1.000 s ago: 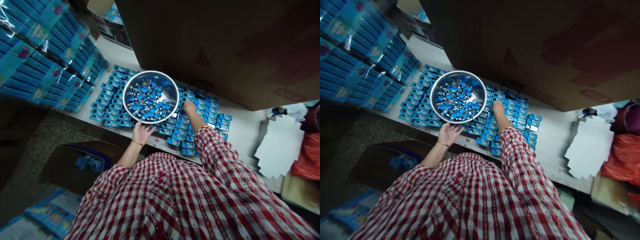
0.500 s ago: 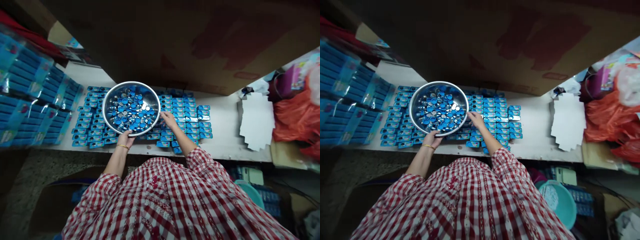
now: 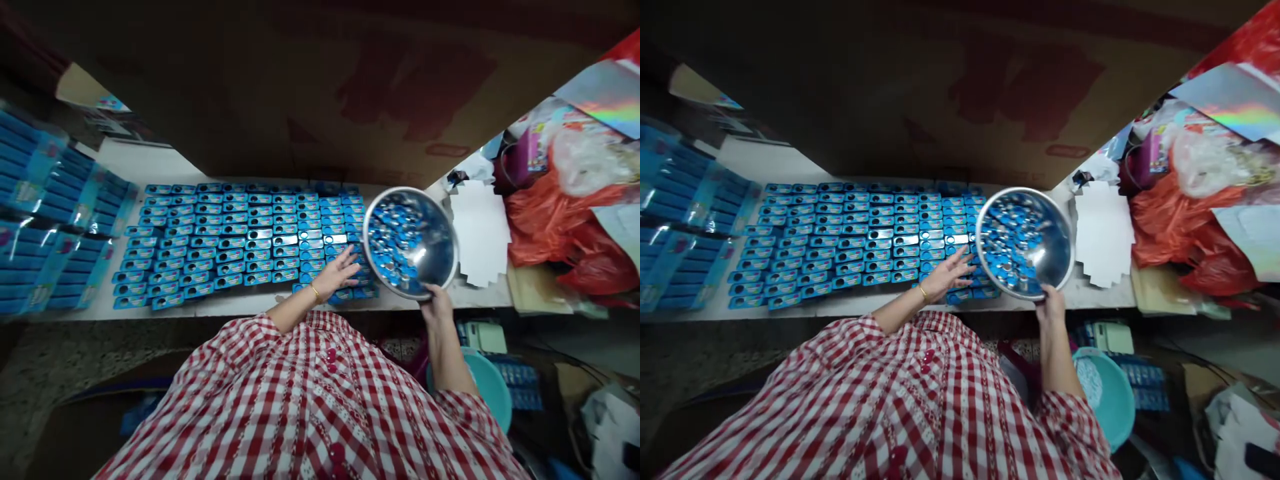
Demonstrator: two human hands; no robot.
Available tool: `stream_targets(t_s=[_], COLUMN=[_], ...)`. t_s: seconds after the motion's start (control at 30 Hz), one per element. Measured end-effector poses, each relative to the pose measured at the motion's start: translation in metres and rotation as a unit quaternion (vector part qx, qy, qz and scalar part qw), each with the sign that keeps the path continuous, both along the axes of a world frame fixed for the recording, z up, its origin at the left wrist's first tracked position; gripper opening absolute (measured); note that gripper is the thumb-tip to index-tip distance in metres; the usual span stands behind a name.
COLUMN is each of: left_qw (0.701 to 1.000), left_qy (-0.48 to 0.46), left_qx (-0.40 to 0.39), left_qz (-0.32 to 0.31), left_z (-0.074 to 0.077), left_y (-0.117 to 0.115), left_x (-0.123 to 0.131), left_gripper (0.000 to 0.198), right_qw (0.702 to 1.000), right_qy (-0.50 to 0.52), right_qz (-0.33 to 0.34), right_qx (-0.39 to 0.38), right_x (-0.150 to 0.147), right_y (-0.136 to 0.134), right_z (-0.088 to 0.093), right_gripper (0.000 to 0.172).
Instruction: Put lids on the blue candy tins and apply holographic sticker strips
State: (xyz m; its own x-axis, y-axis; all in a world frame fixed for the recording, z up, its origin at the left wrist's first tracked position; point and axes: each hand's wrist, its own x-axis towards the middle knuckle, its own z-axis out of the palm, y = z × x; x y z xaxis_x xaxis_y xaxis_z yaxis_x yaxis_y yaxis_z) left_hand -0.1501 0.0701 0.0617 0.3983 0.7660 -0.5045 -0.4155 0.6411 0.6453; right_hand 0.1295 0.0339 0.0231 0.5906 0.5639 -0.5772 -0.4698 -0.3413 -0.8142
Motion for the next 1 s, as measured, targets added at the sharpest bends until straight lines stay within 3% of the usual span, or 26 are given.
stream_targets(t_s=[0.07, 0.17, 0.3, 0.43, 0.5, 0.57, 0.67, 0.73, 0.8, 0.9, 1.0], left_qw=[0.999, 0.99, 0.98, 0.979, 0.978, 0.978, 0.977, 0.976, 0.975, 0.974, 0.971], left_qy=[0.031, 0.13, 0.172, 0.178, 0.182, 0.184, 0.184, 0.187, 0.188, 0.186, 0.183], left_qx=[-0.01, -0.043, -0.072, -0.073, -0.072, -0.072, -0.076, -0.081, -0.083, -0.084, -0.093], left_qz=[-0.008, 0.031, 0.061, 0.072, 0.071, 0.07, 0.074, 0.079, 0.083, 0.097, 0.124], left_z=[-0.004, -0.018, -0.034, -0.036, -0.037, -0.039, -0.044, -0.048, -0.049, -0.047, -0.043], left_y=[0.001, 0.001, -0.001, -0.003, -0.003, -0.002, -0.001, -0.002, -0.003, -0.005, -0.007], left_x=[0.003, -0.005, -0.015, -0.015, -0.015, -0.015, -0.014, -0.012, -0.01, -0.008, -0.01], left_gripper=[0.061, 0.047, 0.038, 0.034, 0.034, 0.033, 0.032, 0.032, 0.032, 0.03, 0.028], right_qw=[0.997, 0.988, 0.984, 0.985, 0.988, 0.965, 0.868, 0.802, 0.748, 0.737, 0.746], right_qy=[-0.035, -0.067, -0.067, -0.054, -0.078, -0.187, -0.424, -0.53, -0.559, -0.484, -0.471], right_qz=[-0.07, -0.136, -0.158, -0.145, -0.072, 0.021, 0.091, 0.17, 0.292, 0.389, 0.394], right_qx=[0.003, -0.005, -0.053, -0.077, -0.113, -0.183, -0.244, -0.218, -0.208, -0.267, -0.258], right_x=[0.032, 0.064, 0.081, 0.079, 0.077, 0.078, 0.085, 0.088, 0.084, 0.07, 0.056], right_y=[-0.009, -0.007, 0.008, 0.006, -0.009, -0.025, -0.027, -0.006, 0.028, 0.076, 0.098], right_z=[-0.005, -0.017, -0.044, -0.069, -0.073, -0.07, -0.058, -0.054, -0.06, -0.081, -0.1], right_gripper=[0.023, 0.027, 0.023, 0.022, 0.022, 0.028, 0.046, 0.055, 0.069, 0.093, 0.093])
